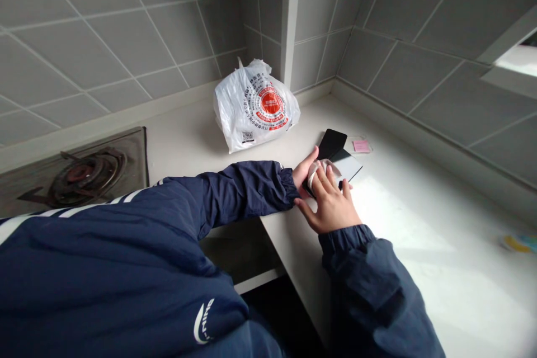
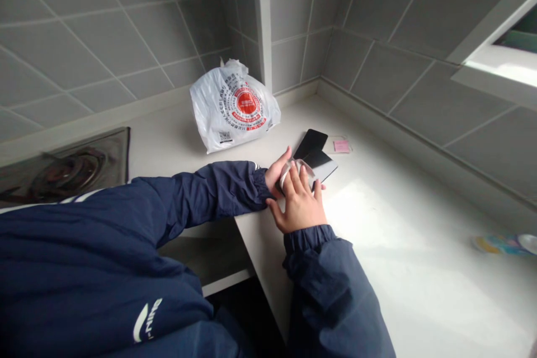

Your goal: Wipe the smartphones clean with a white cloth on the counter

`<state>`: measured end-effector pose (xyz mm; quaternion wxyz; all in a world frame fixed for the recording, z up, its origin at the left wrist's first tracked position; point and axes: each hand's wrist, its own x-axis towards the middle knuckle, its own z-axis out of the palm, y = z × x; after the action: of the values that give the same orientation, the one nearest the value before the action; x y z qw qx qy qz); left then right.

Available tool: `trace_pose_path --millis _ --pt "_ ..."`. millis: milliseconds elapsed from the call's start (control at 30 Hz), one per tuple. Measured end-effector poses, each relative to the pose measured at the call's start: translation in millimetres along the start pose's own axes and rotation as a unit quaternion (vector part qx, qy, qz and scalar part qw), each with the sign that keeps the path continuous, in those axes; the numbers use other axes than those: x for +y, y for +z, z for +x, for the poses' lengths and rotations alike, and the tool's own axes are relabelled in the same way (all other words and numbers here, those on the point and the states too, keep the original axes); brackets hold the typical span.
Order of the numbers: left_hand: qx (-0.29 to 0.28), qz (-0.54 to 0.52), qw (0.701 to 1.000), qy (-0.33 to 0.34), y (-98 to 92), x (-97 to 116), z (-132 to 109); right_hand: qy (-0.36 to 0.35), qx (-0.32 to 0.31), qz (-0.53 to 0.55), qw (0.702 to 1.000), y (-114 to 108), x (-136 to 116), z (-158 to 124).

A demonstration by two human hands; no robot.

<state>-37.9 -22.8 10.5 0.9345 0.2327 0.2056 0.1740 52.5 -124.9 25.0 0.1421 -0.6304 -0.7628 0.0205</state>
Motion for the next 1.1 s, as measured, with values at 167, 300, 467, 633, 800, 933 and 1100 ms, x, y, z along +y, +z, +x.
trace_pose_path --millis 167,300,467,633,800,933,1100 --pt "-0.038 -0.012 0.998 -0.046 -8.2 15 -2 -0.043 -0.072 0.023 0.996 -16 -3 -6" --pt "-0.005 -0.041 0.999 0.003 -10.8 11 2 0.027 -0.050 -0.003 0.998 -18 4 -6" --pt "-0.022 -0.037 0.999 -0.001 -10.4 3 7 0.140 -0.015 -0.043 0.989 -10 16 -2" --pt "-0.081 0.032 0.990 -0.113 -12.4 3 3 0.216 0.018 -0.032 0.976 -12 27 0" --pt "-0.094 0.023 0.993 -0.063 -22.9 -5 9 0.201 -0.039 -0.040 0.978 -17 15 -3" --pt "-0.114 0.000 0.990 -0.088 -29.9 -2 13 0.128 -0.092 -0.043 0.987 -19 -8 -10" --pt "-0.165 0.012 0.966 -0.198 -31.0 6 9 0.047 -0.089 -0.047 0.994 -16 -24 -16"
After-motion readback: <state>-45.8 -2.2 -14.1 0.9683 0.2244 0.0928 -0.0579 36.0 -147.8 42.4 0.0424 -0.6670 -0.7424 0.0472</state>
